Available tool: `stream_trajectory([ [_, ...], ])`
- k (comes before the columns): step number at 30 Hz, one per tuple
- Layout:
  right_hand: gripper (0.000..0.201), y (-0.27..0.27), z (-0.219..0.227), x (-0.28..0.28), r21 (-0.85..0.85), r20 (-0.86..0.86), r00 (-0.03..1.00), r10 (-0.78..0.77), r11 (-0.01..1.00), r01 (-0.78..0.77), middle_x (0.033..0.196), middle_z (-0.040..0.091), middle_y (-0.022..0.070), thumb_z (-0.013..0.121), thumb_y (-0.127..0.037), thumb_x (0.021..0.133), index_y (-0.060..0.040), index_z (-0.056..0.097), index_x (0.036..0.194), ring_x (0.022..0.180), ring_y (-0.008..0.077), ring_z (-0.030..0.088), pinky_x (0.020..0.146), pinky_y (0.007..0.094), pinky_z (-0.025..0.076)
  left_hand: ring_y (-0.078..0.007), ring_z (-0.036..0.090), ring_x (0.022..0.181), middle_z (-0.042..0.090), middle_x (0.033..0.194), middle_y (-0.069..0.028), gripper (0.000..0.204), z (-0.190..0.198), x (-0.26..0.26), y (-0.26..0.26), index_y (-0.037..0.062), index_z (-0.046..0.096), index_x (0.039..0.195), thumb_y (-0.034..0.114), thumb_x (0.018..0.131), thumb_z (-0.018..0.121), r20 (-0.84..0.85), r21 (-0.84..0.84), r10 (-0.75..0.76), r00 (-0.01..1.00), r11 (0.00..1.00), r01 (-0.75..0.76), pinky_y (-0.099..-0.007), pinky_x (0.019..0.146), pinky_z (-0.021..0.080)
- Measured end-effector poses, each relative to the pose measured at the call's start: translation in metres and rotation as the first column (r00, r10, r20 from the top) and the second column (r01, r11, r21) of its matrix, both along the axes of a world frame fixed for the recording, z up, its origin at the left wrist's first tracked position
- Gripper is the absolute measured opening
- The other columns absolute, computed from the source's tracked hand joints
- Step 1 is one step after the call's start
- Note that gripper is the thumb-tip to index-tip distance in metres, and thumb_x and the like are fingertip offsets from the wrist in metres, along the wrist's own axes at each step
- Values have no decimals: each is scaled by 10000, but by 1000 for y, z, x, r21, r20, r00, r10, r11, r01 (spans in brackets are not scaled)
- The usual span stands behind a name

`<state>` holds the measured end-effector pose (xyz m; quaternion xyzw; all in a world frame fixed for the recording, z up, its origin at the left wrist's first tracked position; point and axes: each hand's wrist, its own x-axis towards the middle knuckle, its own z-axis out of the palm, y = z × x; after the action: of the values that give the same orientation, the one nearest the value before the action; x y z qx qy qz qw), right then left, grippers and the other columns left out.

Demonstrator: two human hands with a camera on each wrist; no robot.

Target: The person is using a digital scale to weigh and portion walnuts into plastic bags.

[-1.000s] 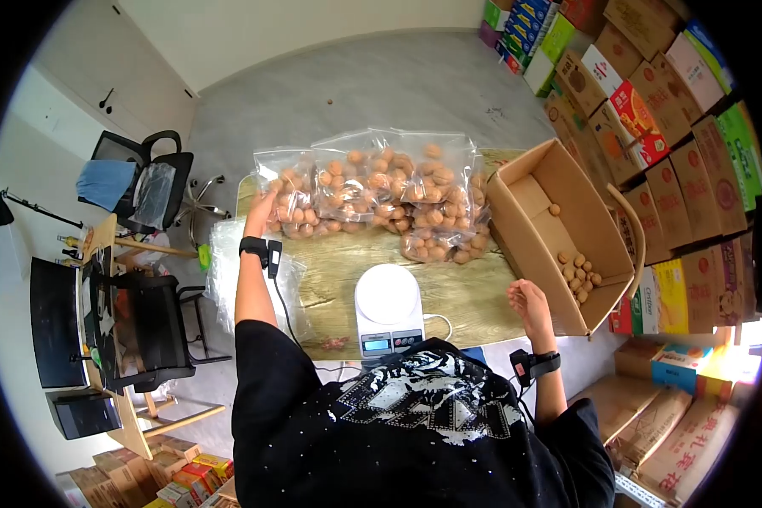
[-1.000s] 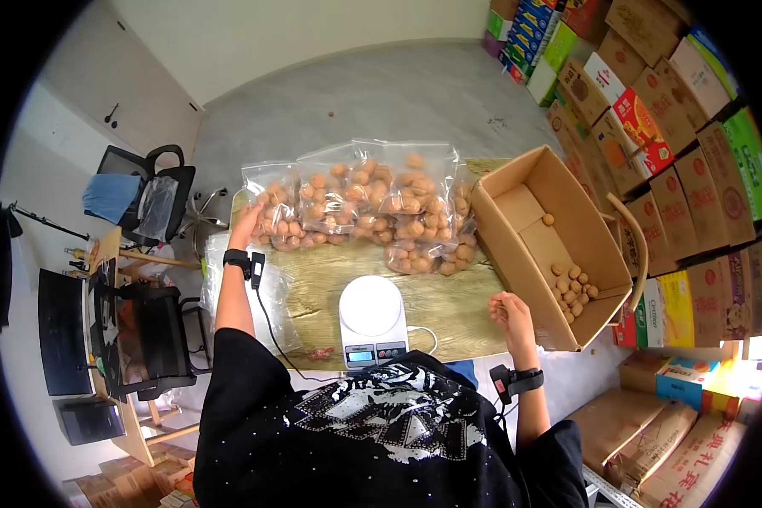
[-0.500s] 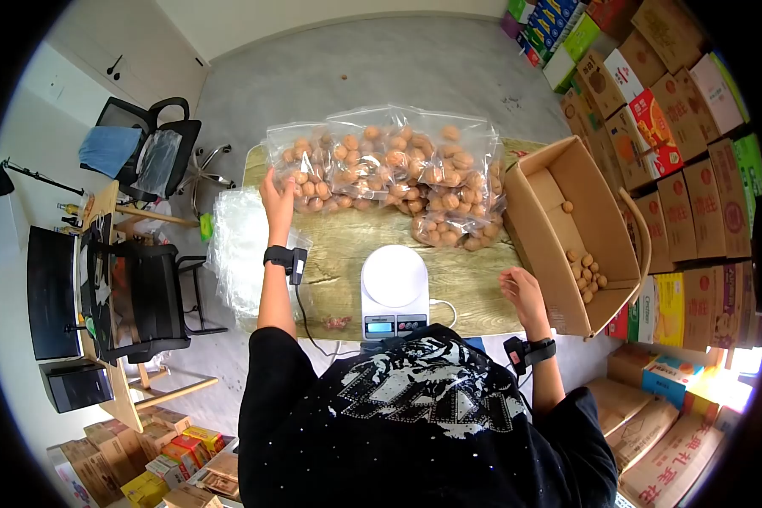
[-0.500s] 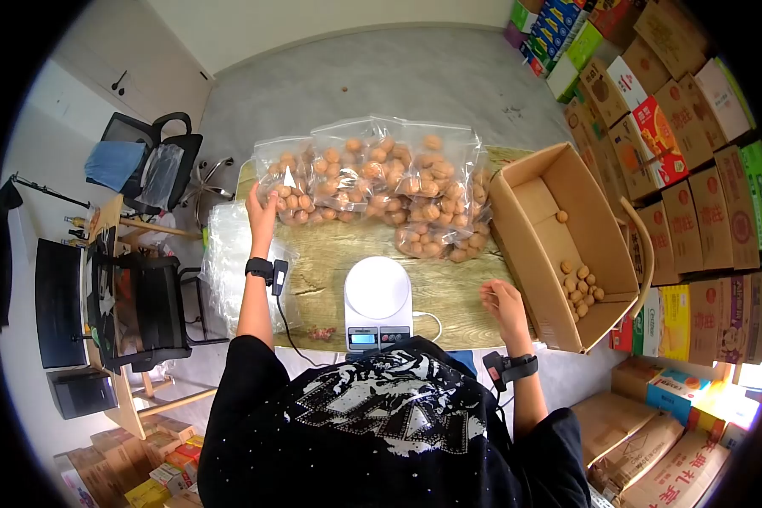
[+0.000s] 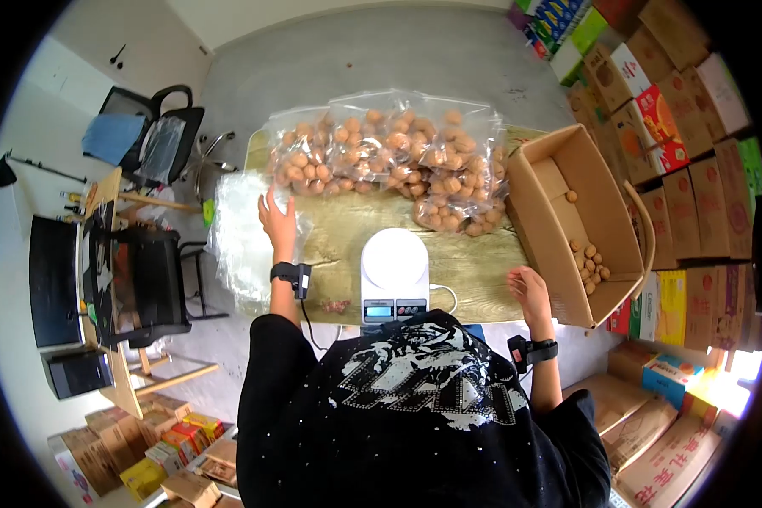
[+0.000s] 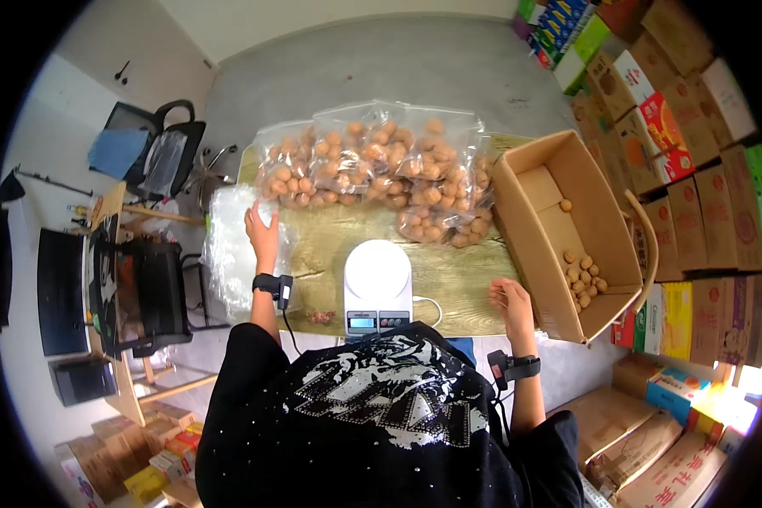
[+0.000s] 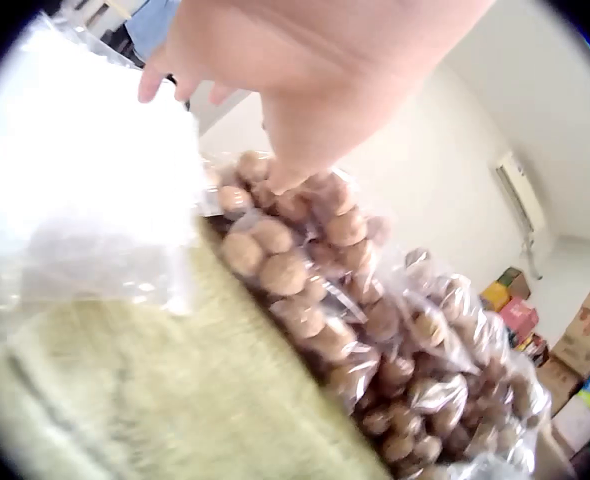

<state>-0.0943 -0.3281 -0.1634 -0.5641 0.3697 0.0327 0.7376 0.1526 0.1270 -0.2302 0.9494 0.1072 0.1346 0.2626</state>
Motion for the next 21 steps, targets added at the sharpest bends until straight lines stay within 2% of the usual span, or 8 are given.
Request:
stream_trajectory([
  [4, 213, 0, -15, 0, 24, -20, 1000, -3, 1000, 4, 866, 591, 34, 473, -232, 912, -52, 586, 918, 777, 100, 552, 671, 237, 451, -473, 242, 1238, 215, 1393, -240, 652, -36, -72, 17, 170, 303, 1359, 369, 809, 591, -324, 269, 176, 929, 959, -87, -613, 920, 294],
  [5, 214, 1, -15, 1, 18, -30, 999, 11, 1000, -10, 850, 592, 29, 474, -233, 912, -51, 586, 922, 764, 95, 550, 660, 231, 446, -474, 236, 1242, 205, 1398, -243, 649, -61, -87, 25, 169, 301, 1363, 377, 814, 580, -272, 298, 155, 950, 952, -70, -627, 922, 279],
  [7, 212, 5, -20, 3, 22, -43, 998, 56, 998, -55, 837, 596, 23, 474, -228, 910, -51, 590, 920, 755, 89, 548, 655, 222, 439, -470, 240, 1243, 233, 1388, -237, 562, -70, -108, 25, 153, 346, 1336, 360, 848, 532, -182, 334, 122, 976, 941, -56, -639, 925, 264],
  [10, 210, 13, -22, 10, 11, -40, 994, 104, 995, -103, 824, 600, 12, 475, -226, 905, -57, 598, 916, 746, 79, 546, 652, 213, 430, -462, 251, 1240, 264, 1374, -219, 461, -69, -113, 29, 132, 390, 1288, 301, 874, 502, -222, 312, 74, 972, 950, -1, -644, 925, 258],
  [11, 210, 17, -23, 15, 5, -34, 992, 118, 993, -118, 820, 602, 8, 475, -227, 902, -59, 601, 914, 744, 76, 546, 652, 210, 427, -426, 321, 1199, 350, 1307, -195, 350, -67, -114, 29, 102, 459, 1196, 198, 862, 503, -155, 340, 65, 986, 941, -9, -607, 898, 308],
  [17, 214, 32, -24, 28, -42, -10, 982, 186, 982, -186, 835, 606, 0, 483, -240, 889, -67, 606, 917, 755, 70, 548, 664, 211, 428, -343, 458, 1046, 497, 1103, -162, 286, -73, -116, 50, 19, 522, 1027, 37, 742, 548, -24, 388, -118, 993, 914, 118, -435, 819, 407],
  [20, 212, 36, -26, 34, -57, -16, 974, 225, 973, -225, 844, 609, 6, 477, -233, 892, -65, 604, 918, 766, 74, 550, 676, 212, 430, -341, 486, 1009, 517, 1069, -171, 257, -49, -114, 42, -10, 514, 993, 18, 739, 539, -203, 343, -134, 970, 918, 198, -395, 803, 422],
  [21, 210, 39, -24, 37, -60, -15, 969, 247, 967, -247, 846, 610, 8, 476, -230, 893, -65, 604, 917, 769, 76, 549, 680, 213, 429, -351, 491, 984, 518, 1052, -178, 261, -38, -114, 37, -16, 502, 1001, 15, 743, 529, -198, 322, -152, 968, 923, 210, -399, 803, 423],
])
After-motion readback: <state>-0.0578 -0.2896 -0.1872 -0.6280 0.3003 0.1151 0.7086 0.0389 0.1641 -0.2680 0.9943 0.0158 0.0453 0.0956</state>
